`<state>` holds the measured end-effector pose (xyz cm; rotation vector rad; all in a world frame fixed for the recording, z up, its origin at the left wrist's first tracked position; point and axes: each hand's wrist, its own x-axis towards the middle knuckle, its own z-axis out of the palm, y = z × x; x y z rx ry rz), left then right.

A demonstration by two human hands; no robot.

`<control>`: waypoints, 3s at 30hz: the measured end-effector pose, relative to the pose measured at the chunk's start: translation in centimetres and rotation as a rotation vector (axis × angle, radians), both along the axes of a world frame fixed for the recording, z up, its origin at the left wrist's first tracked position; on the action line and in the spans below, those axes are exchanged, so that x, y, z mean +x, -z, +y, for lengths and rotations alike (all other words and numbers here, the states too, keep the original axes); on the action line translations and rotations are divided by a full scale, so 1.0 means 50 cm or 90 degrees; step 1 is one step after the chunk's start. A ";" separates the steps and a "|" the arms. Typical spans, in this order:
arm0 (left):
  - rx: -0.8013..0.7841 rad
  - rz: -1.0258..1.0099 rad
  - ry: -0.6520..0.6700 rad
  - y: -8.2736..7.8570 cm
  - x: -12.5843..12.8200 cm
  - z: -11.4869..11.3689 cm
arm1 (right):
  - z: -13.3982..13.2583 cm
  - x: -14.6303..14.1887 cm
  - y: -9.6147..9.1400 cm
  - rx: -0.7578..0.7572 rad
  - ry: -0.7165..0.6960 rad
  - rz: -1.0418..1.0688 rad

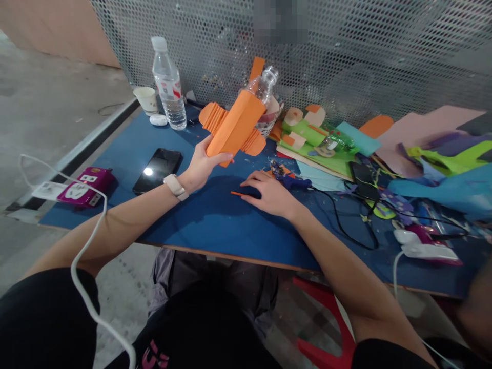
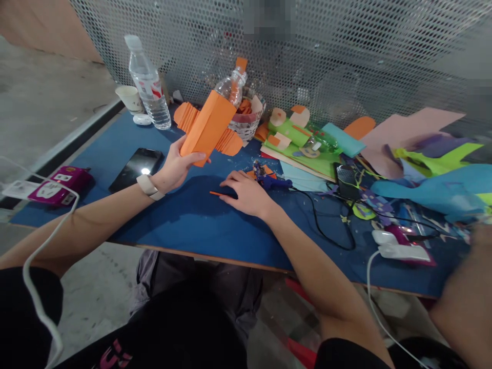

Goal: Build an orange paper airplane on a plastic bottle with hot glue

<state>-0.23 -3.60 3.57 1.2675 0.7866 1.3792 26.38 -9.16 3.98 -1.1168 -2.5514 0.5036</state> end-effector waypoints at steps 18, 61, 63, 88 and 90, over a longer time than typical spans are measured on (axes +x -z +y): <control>-0.026 -0.013 0.096 -0.004 0.001 -0.013 | 0.023 0.025 0.003 -0.075 0.183 0.592; -0.056 -0.022 0.239 -0.002 0.023 -0.046 | 0.039 0.007 0.028 -0.123 0.299 0.780; -0.058 -0.030 0.233 -0.002 0.024 -0.046 | 0.036 0.003 0.025 -0.155 0.269 0.764; -0.072 -0.053 0.230 -0.003 0.028 -0.048 | 0.022 -0.003 0.019 -0.114 0.267 0.754; -0.072 -0.058 0.227 -0.005 0.028 -0.049 | 0.020 -0.003 0.016 -0.120 0.250 0.738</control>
